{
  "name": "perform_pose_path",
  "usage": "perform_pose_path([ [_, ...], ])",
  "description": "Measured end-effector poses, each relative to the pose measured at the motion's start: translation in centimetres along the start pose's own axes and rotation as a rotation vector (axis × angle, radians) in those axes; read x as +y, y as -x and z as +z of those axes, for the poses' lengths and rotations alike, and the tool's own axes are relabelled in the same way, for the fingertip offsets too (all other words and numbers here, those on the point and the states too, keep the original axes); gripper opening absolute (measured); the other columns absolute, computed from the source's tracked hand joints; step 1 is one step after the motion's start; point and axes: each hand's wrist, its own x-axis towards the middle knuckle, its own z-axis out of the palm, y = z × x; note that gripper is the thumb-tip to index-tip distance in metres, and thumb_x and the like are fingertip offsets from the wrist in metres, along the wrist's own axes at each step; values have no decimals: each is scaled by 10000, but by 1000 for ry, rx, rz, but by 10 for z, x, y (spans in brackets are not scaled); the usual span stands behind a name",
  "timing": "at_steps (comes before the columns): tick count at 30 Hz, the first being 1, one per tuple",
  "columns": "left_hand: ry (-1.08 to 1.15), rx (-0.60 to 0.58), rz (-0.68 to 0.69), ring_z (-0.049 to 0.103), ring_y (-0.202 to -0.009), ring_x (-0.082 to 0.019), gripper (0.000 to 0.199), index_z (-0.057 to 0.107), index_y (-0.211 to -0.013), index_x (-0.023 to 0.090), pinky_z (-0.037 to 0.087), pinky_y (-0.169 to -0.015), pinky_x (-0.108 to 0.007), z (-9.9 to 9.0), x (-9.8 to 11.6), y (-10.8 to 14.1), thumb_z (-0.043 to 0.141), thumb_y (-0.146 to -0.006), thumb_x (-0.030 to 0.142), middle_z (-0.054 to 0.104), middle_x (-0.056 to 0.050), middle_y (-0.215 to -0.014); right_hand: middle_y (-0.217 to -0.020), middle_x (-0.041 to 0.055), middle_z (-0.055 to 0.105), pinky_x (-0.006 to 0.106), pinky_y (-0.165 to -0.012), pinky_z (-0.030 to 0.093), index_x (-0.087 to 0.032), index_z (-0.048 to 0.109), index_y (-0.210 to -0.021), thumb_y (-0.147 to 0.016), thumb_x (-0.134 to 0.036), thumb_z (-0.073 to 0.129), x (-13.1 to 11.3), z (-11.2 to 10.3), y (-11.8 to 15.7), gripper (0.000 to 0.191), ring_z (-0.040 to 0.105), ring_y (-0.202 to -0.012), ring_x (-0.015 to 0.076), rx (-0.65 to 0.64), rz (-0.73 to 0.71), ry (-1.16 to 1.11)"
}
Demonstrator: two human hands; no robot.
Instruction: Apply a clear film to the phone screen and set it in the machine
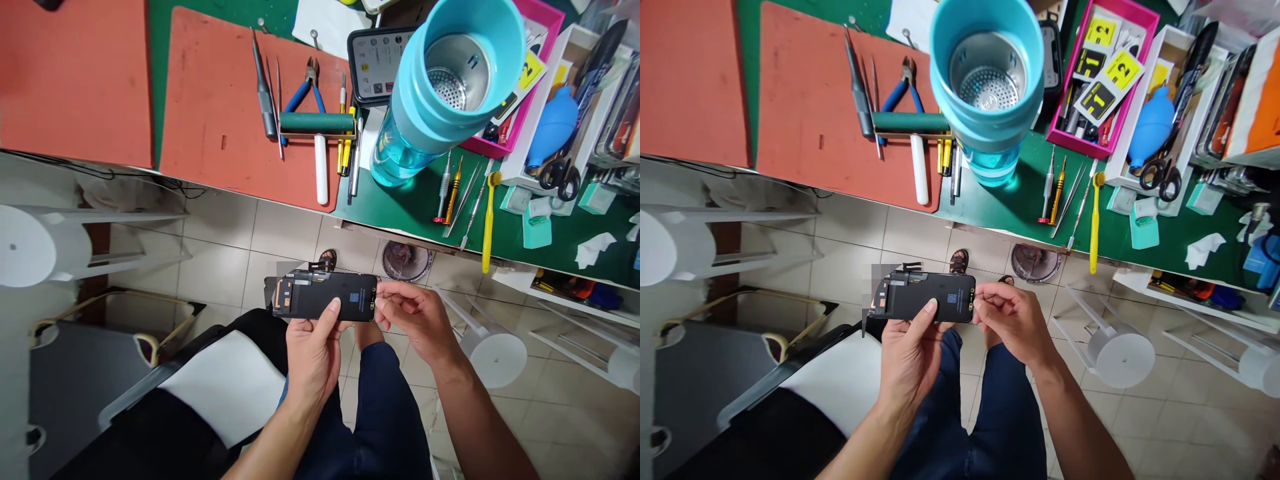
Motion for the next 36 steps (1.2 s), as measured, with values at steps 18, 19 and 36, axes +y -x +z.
perform_pose_path([
  [18, -2, 35, -30, 812, -857, -161, 418, 848, -1062, 217, 677, -753, -229, -1, 4, -1, 1030, -701, 325, 867, -57, -1061, -817, 15, 751, 266, -632, 524, -219, 852, -1201, -941, -348, 806, 5, 3, 0, 294, 664, -675, 135, 18, 11, -72],
  [19, 1, 38, -25, 813, -866, -165, 414, 848, -1063, 218, 679, -765, -241, -2, 5, -1, 1028, -705, 322, 866, -58, -1067, -855, 20, 765, 265, -657, 533, -224, 854, -1196, -926, -350, 821, 5, 7, 0, 299, 683, -719, 142, 23, 29, -73],
  [36, 121, -73, 76, 798, -799, -209, 293, 848, -926, 176, 662, -818, -357, -47, 131, 36, 983, -771, 385, 849, -82, -905, -899, 54, 815, 314, -772, 604, -216, 820, -1061, -762, -441, 979, -40, 147, 32, 406, 719, -765, 186, 164, 57, -96],
])
